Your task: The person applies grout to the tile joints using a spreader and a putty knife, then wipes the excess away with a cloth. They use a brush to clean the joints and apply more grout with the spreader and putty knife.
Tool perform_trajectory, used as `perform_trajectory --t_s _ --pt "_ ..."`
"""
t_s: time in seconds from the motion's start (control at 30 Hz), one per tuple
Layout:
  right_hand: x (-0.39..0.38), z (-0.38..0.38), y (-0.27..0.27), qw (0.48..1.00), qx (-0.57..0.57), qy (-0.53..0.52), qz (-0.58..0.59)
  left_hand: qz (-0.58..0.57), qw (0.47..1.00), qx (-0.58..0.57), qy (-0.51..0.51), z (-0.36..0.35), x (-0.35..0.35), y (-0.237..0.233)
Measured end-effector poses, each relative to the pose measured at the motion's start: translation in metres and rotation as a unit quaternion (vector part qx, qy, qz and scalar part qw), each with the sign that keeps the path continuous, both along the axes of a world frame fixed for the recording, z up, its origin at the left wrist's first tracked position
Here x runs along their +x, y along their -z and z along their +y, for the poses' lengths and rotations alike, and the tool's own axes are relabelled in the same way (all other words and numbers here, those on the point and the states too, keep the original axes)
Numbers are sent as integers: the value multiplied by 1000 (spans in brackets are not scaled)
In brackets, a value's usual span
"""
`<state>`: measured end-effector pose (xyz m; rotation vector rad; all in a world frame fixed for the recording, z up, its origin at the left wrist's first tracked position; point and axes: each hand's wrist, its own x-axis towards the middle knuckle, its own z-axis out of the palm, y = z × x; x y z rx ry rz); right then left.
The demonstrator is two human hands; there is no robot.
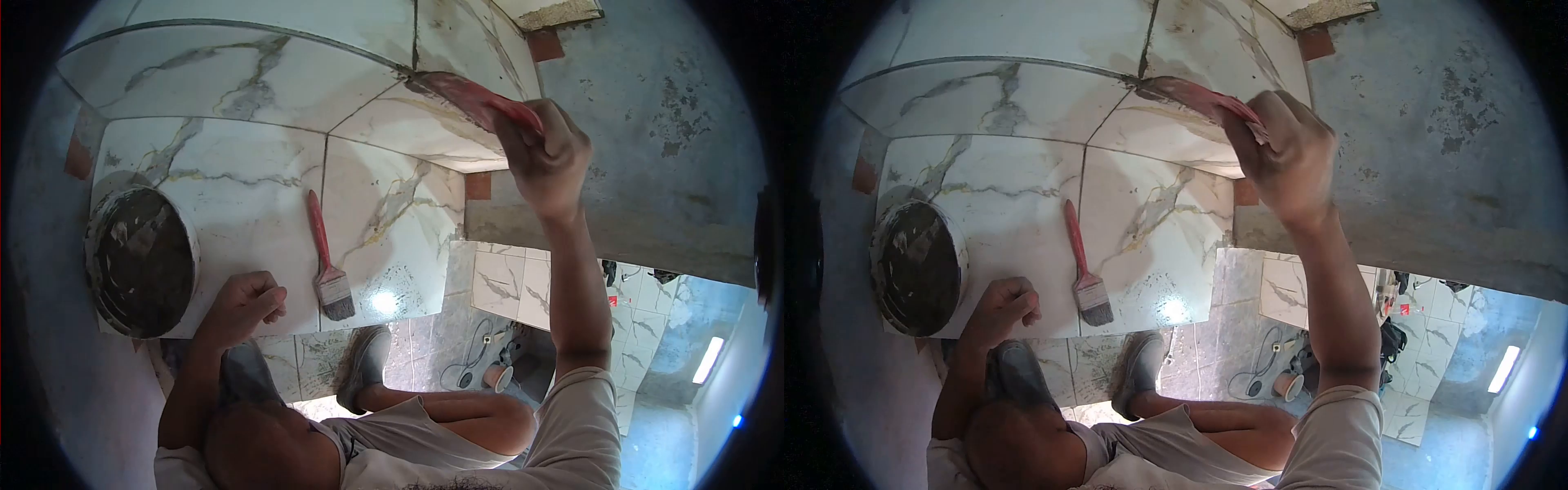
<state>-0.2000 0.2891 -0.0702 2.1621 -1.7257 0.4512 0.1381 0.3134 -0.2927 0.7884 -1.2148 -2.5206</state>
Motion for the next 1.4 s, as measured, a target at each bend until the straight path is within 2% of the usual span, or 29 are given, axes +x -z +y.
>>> perform_trajectory --t_s 0.07,0.17,0.3,0.37,0.5,0.57,0.63,0.77,0.9,1.0,1.1,1.13,1.17,1.23,1.27,1.3,1.37,1.4 --pt "-2 7 1 999 -37 -1 -27 1 1000 -1 -1 0 1 0" --pt "12 11 -6 998 -20 -6 -60 -7 1000 -14 5 -2 -1 0" --pt "15 -2 0 998 12 -64 -5 -3 1000 -6 5 -2 -1 0" --pt "12 -7 -4 999 14 8 36 -2 1000 -10 4 -2 0 1" --pt "9 -3 -20 999 -34 34 -10 6 1000 4 -9 0 2 4" --pt "5 0 -22 998 -39 30 27 9 1000 3 -8 -2 0 3" --pt "18 1 -20 993 80 -14 -89 5 1000 -3 0 -2 0 4" --pt "17 -13 -4 994 76 -39 64 3 1000 4 0 -2 0 5" --pt "10 -11 -3 998 -22 -42 48 10 1000 6 -11 -2 2 6" --pt "2 2 -15 997 -39 -5 63 7 1000 9 -7 -3 2 5" --pt "-21 15 -32 1000 -3 -7 8 1 1000 6 -9 -3 1 4" --pt "-28 22 -26 998 43 8 -34 3 1000 4 -11 -3 1 3" --pt "-33 27 -18 999 41 10 -33 4 1000 3 -9 -3 1 4" --pt "-41 32 -4 994 105 -7 6 8 1000 17 -15 -3 0 6" --pt "-42 32 0 993 98 1 59 9 1000 16 -13 -3 0 7" --pt "-44 29 0 993 97 5 60 14 1000 13 -12 -4 0 8" --pt "-46 28 -3 993 6 -21 117 20 1000 10 -6 -4 1 10" --pt "-46 30 -4 993 7 -18 117 22 1000 16 -15 -3 1 10"
